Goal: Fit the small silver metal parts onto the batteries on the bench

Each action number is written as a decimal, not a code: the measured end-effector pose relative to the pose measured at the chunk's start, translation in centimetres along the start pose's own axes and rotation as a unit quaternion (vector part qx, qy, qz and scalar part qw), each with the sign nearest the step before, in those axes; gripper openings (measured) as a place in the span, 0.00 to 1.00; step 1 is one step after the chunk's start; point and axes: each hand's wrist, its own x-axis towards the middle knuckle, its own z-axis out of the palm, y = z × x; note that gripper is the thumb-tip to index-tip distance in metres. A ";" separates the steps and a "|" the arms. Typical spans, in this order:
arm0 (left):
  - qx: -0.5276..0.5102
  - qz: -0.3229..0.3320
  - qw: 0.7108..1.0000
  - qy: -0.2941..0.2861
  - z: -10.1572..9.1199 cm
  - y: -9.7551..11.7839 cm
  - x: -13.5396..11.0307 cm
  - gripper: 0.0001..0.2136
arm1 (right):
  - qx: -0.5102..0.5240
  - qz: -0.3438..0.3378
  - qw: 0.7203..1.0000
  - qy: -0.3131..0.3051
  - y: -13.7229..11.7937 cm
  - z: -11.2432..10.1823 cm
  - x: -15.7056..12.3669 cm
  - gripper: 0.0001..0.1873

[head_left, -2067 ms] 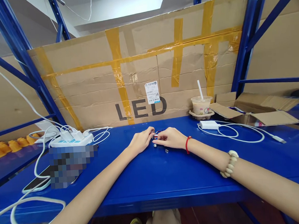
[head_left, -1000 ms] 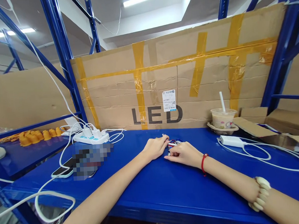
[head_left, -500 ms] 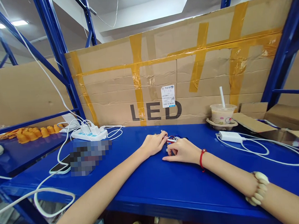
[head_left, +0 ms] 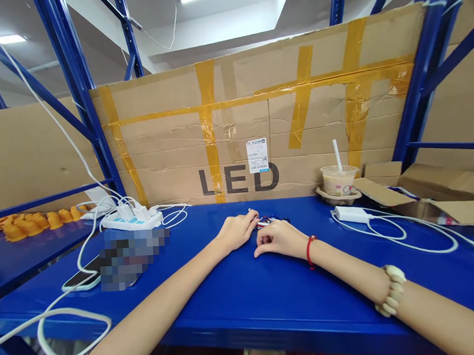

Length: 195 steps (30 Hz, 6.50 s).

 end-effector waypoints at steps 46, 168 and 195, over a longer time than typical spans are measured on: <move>-0.008 0.000 1.000 0.002 0.2 -0.1 0.2 0.13 | 0.011 0.000 1.000 -0.014 -0.4 -0.9 -0.1 0.07; -0.018 0.000 1.000 -0.012 -0.3 0.2 0.0 0.13 | 0.000 -0.012 1.000 0.010 -0.9 -0.8 -0.1 0.06; -0.008 0.009 1.000 -0.006 0.1 -0.1 0.0 0.13 | -0.014 -0.020 1.000 -0.007 -0.4 -0.7 -0.1 0.08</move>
